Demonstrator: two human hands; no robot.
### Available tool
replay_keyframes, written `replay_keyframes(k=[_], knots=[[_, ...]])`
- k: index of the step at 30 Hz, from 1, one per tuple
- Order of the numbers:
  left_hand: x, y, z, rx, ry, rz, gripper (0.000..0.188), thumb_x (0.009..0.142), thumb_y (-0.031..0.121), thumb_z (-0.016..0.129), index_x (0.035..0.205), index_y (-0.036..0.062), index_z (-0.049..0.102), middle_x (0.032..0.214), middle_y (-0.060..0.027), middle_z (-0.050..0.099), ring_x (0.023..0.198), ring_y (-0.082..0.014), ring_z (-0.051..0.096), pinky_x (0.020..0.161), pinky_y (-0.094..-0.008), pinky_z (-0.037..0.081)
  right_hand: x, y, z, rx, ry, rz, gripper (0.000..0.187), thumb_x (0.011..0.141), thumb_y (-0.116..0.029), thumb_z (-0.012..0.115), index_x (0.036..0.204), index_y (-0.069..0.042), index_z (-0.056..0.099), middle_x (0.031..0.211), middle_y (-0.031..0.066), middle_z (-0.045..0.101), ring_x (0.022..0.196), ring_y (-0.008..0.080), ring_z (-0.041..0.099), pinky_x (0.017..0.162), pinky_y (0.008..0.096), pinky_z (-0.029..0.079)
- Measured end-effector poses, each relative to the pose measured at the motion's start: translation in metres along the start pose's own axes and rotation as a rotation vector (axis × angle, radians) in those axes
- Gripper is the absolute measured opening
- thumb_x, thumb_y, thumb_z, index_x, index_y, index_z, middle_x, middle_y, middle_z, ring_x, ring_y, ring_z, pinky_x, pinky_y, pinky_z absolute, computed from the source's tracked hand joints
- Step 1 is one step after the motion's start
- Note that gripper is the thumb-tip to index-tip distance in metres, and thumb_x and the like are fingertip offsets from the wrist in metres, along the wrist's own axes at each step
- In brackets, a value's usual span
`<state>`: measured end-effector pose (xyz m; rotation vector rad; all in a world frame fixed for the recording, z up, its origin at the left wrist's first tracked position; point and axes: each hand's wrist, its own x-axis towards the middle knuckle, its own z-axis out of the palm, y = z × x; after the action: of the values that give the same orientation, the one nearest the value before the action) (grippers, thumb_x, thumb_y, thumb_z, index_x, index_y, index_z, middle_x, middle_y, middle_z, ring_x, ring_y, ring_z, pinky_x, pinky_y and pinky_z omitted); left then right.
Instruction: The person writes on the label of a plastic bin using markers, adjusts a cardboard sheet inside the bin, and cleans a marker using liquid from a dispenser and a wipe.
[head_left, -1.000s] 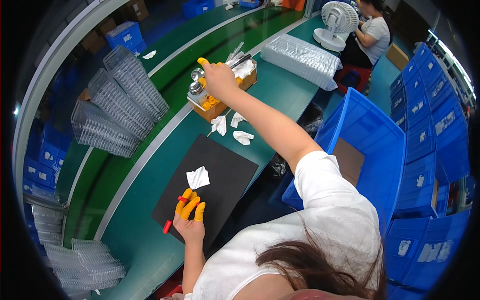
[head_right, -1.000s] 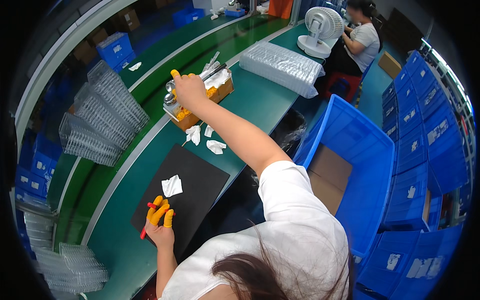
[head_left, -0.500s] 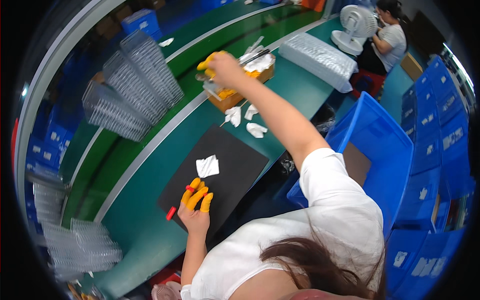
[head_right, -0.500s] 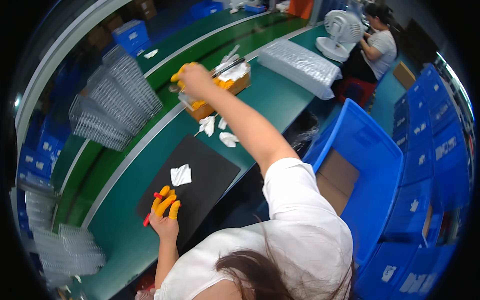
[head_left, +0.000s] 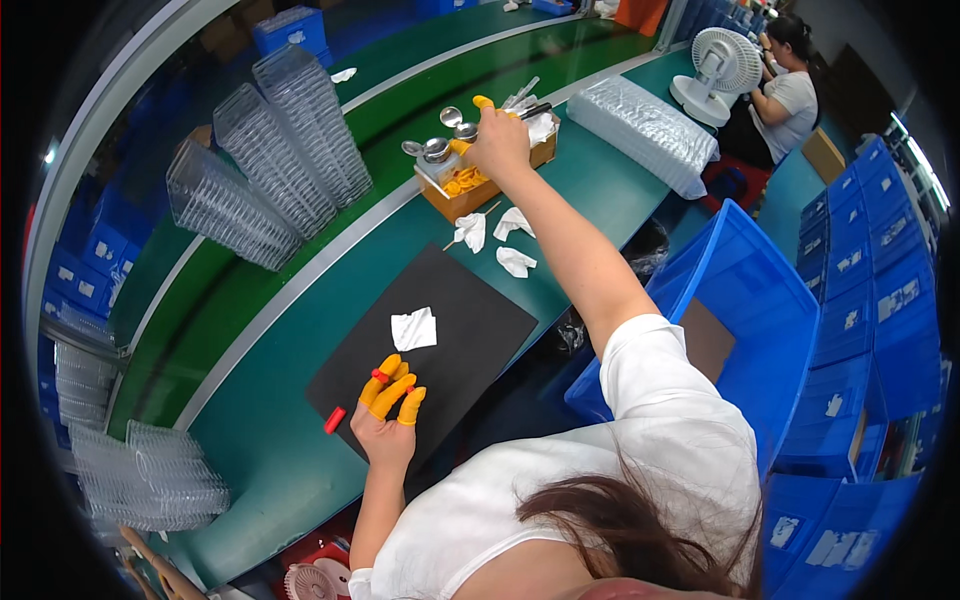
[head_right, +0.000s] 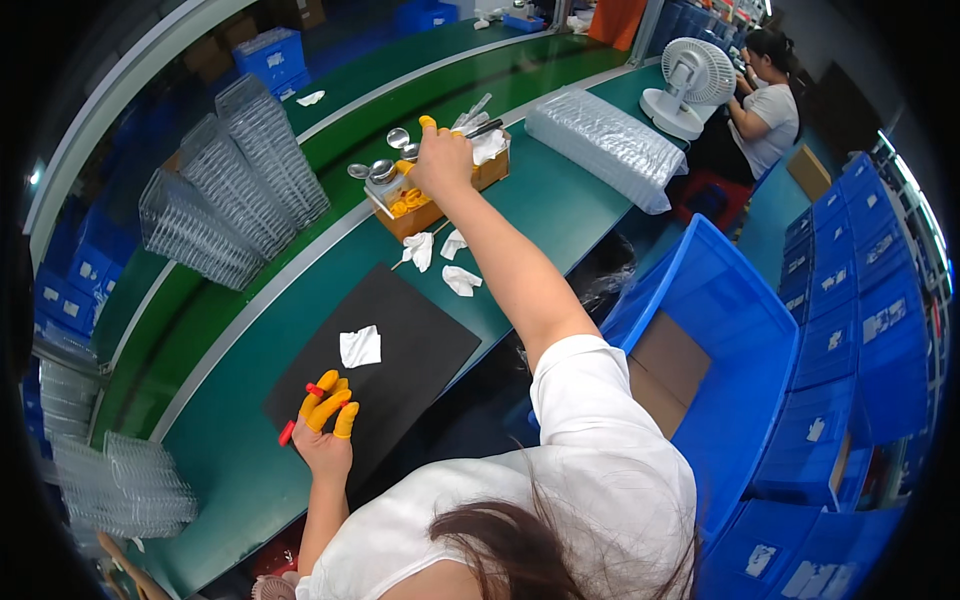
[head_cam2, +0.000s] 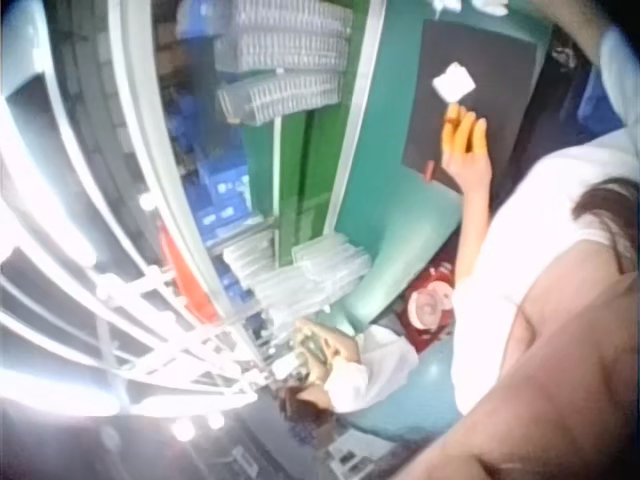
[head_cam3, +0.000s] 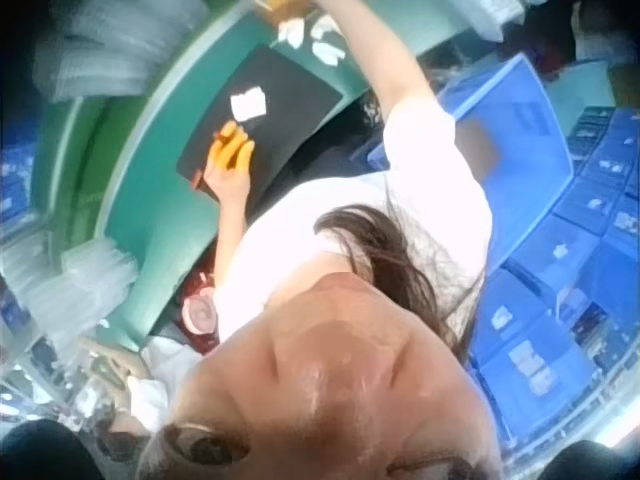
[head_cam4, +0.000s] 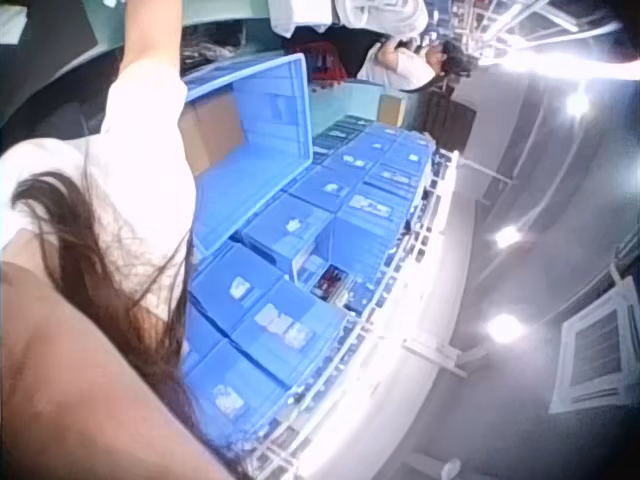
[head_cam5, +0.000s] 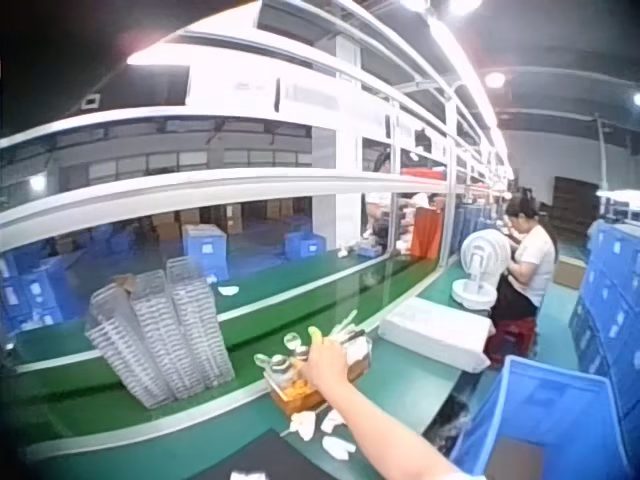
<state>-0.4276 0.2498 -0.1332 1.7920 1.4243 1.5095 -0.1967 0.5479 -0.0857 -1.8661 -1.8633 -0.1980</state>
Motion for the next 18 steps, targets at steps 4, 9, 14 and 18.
replay_keyframes(k=[4, 9, 14, 18], knots=[[0.001, 0.002, -0.002, -0.003, -0.011, 0.004, 0.02, 0.071, 0.003, 0.072, 0.09, -0.0017, 0.066, 0.104, -0.0155, 0.063, 0.093, -0.0242, 0.063, 0.082, -0.0314, 0.049, 0.003, 0.012, 0.005, 0.146, 0.003, -0.045, 0.054, 0.065, -0.028, 0.075, 0.104, 0.001, 0.051, 0.092, 0.0136, 0.061, 0.09, 0.0291, 0.06, 0.079, 0.0382, 0.045], [0.0, 0.002, 0.002, -0.003, -0.011, 0.008, 0.02, 0.071, 0.004, 0.073, 0.089, -0.0014, 0.066, 0.104, -0.0153, 0.063, 0.092, -0.024, 0.063, 0.082, -0.0317, 0.05, 0.002, 0.016, 0.01, 0.204, -0.017, -0.057, 0.062, 0.061, -0.031, 0.079, 0.106, 0.001, 0.05, 0.097, 0.0157, 0.059, 0.091, 0.0294, 0.059, 0.081, 0.0373, 0.045], [0.002, 0.001, 0.006, 0.016, -0.021, 0.07, 0.019, 0.071, 0.004, 0.073, 0.088, -0.0014, 0.065, 0.104, -0.015, 0.063, 0.09, -0.0229, 0.064, 0.08, -0.0314, 0.051, 0.004, 0.011, 0.005, 0.049, 0.049, -0.05, 0.067, 0.058, -0.033, 0.08, 0.108, 0.001, 0.05, 0.093, 0.0145, 0.059, 0.086, 0.0284, 0.061, 0.074, 0.0347, 0.049], [0.006, 0.007, 0.006, 0.013, -0.018, 0.079, 0.019, 0.071, 0.002, 0.072, 0.089, -0.0013, 0.065, 0.104, -0.015, 0.063, 0.086, -0.0218, 0.065, 0.078, -0.0303, 0.052, 0.008, 0.016, -0.003, 0.243, -0.063, -0.03, 0.069, 0.058, -0.026, 0.08, 0.112, 0.002, 0.046, 0.094, 0.0175, 0.062, 0.089, 0.0297, 0.062, 0.076, 0.0365, 0.05]])
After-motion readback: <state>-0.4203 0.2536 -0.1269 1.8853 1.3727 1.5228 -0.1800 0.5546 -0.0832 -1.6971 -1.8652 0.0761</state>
